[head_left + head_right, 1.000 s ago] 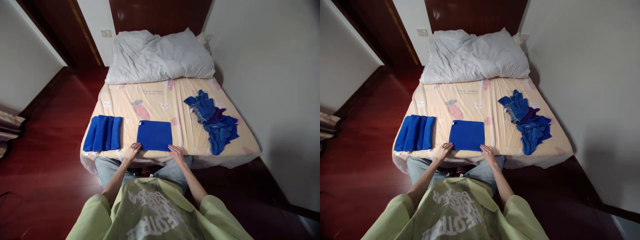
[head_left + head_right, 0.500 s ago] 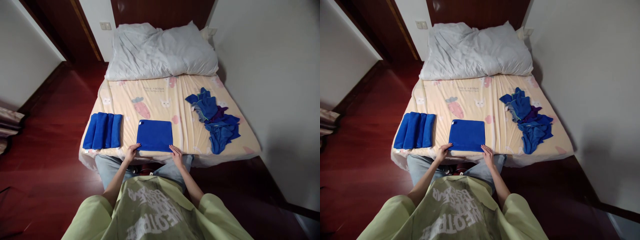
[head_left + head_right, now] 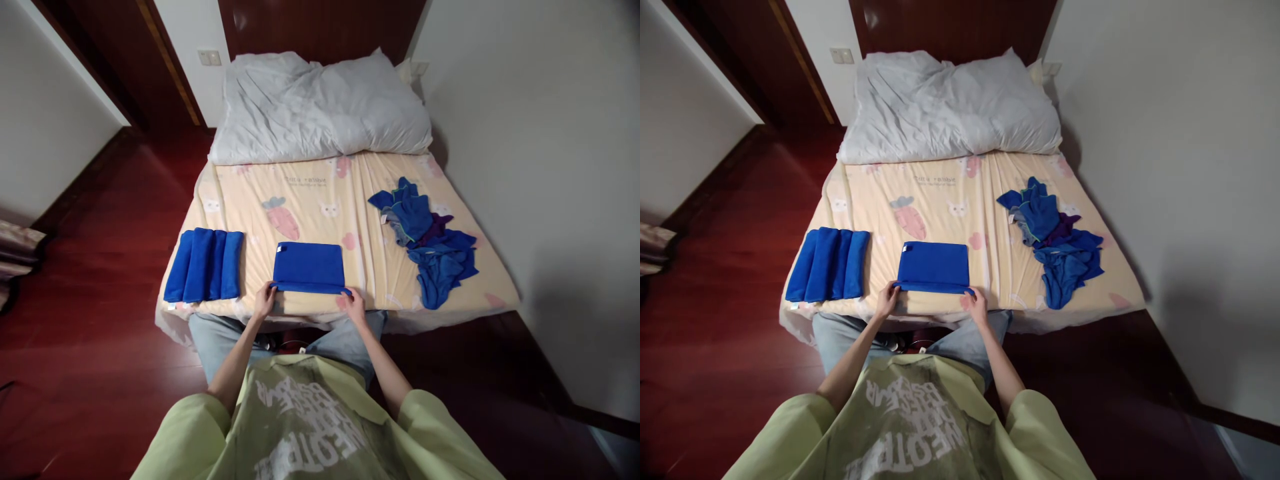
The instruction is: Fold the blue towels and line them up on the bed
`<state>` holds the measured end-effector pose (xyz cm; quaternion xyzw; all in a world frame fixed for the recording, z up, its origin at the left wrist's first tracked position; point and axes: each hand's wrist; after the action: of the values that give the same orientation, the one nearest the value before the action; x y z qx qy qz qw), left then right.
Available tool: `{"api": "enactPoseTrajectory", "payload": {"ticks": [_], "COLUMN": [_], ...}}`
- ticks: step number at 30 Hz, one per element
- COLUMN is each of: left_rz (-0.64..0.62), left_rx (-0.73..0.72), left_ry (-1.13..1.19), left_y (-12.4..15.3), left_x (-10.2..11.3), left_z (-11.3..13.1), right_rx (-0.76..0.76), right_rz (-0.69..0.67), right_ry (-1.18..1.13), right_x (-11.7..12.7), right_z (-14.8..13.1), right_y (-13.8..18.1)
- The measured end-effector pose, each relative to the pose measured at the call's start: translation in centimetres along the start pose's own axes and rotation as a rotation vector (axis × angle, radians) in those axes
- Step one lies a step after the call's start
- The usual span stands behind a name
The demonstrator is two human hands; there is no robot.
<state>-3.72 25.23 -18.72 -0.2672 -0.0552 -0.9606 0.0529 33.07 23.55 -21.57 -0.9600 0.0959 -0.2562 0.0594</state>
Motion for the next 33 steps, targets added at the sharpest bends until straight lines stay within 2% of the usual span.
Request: {"api": "enactPoseTrajectory", "payload": {"ticks": [8,24,33], "left_rz": [0.047,0.127,0.126], "left_rx": [0.029,0.072,0.082], "left_ry": [-0.020,-0.120,-0.180], "left_y": [-0.8,-1.4,-1.6], "left_x": [-0.4,-1.3,-1.5], "left_z": [0.9,0.7,0.2], "right_rx": [-0.043,-0.087,-0.084], "right_rz": [0.063,-0.018,0.006], "right_ry": [0.005,0.242,0.287], "right_x": [-0.7,-0.7,-0.9], "right_z": [0.0,0.7,0.6], "right_y": [-1.6,-3.2,-3.4]}}
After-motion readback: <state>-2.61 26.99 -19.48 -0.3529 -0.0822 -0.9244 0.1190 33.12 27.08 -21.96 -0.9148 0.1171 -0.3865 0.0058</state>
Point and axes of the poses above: each hand's wrist, its own y-axis away from the middle knuckle, its own x-axis out of the back of the hand, z = x × y, and after that the axes turned 8 degrees about x, right-handed
